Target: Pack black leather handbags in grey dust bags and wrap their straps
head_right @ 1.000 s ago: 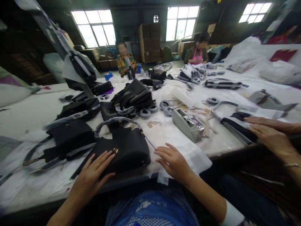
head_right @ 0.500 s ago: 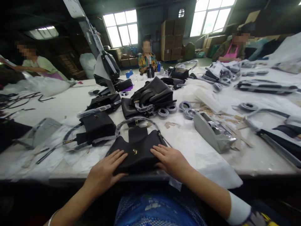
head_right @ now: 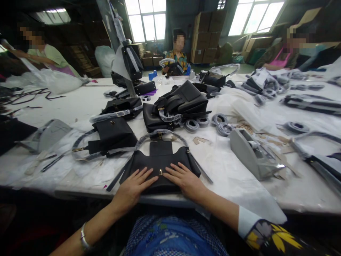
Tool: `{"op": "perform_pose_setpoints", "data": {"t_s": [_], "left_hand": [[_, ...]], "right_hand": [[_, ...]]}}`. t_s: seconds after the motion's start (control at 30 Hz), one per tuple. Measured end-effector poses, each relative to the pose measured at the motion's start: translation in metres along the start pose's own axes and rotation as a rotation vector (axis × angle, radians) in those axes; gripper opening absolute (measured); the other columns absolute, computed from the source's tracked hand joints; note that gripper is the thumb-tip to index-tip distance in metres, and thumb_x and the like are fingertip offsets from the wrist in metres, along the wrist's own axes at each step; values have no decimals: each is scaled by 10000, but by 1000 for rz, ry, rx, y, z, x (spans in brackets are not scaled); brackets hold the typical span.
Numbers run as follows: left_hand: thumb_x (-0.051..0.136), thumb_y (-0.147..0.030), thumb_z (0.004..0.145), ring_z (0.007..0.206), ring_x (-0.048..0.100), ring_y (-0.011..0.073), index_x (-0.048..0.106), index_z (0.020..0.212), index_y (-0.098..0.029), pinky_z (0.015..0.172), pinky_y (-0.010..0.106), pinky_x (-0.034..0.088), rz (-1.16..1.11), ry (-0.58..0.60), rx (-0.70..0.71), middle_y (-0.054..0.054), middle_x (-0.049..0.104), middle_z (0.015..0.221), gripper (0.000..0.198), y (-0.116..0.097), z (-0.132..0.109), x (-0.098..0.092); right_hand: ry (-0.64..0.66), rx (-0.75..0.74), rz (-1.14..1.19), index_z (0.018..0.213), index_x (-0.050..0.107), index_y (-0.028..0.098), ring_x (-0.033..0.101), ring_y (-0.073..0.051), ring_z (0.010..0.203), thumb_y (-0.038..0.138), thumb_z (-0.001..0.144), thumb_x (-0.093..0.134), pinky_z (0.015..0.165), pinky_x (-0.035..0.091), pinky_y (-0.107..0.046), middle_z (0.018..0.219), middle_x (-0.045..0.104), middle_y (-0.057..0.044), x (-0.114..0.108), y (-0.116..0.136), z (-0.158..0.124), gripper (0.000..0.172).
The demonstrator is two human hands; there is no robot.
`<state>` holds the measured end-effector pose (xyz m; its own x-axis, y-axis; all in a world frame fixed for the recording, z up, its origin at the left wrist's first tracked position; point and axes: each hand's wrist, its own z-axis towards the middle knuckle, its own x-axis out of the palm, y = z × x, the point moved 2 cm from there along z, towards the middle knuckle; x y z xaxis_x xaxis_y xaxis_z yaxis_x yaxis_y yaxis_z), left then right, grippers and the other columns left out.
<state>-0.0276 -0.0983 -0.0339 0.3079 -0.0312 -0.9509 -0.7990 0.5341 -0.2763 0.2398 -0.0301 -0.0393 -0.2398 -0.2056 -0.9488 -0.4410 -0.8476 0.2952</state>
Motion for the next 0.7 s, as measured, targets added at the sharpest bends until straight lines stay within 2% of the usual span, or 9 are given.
{"op": "perform_pose_setpoints", "data": {"t_s": [0.07,0.13,0.2,0.27,0.33,0.4,0.53,0.63,0.7], "left_hand": [[488,-100,920,1470,294,294,352,1483,-438,1168,575,291,-39,30,23,23,340,1593,671,-5,-2,-2],[612,-244,905,1484,246,337,364,1478,-442,1171,616,245,-62,44,28,29,268,1623,655,-13,0,-4],[689,-334,866,1487,212,377,371,1473,-449,1162,650,221,-38,29,-3,39,215,1641,695,-20,4,-2],[694,-343,864,1487,198,396,357,1480,-450,1151,662,228,29,-6,-22,61,205,1643,710,-27,9,7],[652,-339,895,1477,235,395,331,1495,-447,1133,655,271,120,-54,-11,90,253,1626,689,-30,12,19],[599,-344,927,1450,316,380,312,1503,-447,1104,626,340,228,-111,18,106,332,1593,652,-29,11,29],[566,-350,926,1368,456,367,322,1509,-426,1035,561,434,429,-263,125,117,443,1529,636,-13,10,41],[544,-346,907,1259,571,351,355,1498,-421,934,503,497,536,-346,244,113,572,1418,624,0,12,49],[532,-327,895,1171,634,326,338,1497,-441,869,479,518,571,-371,274,91,639,1339,643,5,14,57]], "right_hand": [[7,-6,66,1543,334,244,259,-215,1488,-22,738,419,1219,187,-530,1572,379,-57,2,-2,-2,852],[18,-21,122,1548,325,222,246,-216,1492,17,745,454,1224,162,-527,1579,363,-73,-3,0,-2,838],[15,-23,160,1550,322,205,250,-243,1491,129,825,528,1223,147,-541,1579,355,-101,-9,2,-2,757],[-2,-9,176,1544,337,199,275,-271,1481,312,890,593,1217,146,-554,1568,372,-125,-15,5,-2,711],[-15,16,172,1519,390,196,328,-282,1458,450,917,595,1212,170,-549,1541,416,-135,-20,9,1,685],[-23,33,151,1463,480,189,420,-277,1403,491,947,557,1193,243,-516,1488,494,-136,-24,13,8,603],[-10,-29,73,1414,527,172,618,-234,1164,414,998,495,1010,467,-377,1310,649,-130,-28,18,33,483],[27,-139,35,1341,599,167,663,-207,1059,316,985,524,943,491,-310,1203,706,-108,-34,10,46,393],[22,-168,91,1270,657,185,680,-170,1026,314,979,546,917,490,-240,1148,733,-67,-48,-8,45,337]]}}
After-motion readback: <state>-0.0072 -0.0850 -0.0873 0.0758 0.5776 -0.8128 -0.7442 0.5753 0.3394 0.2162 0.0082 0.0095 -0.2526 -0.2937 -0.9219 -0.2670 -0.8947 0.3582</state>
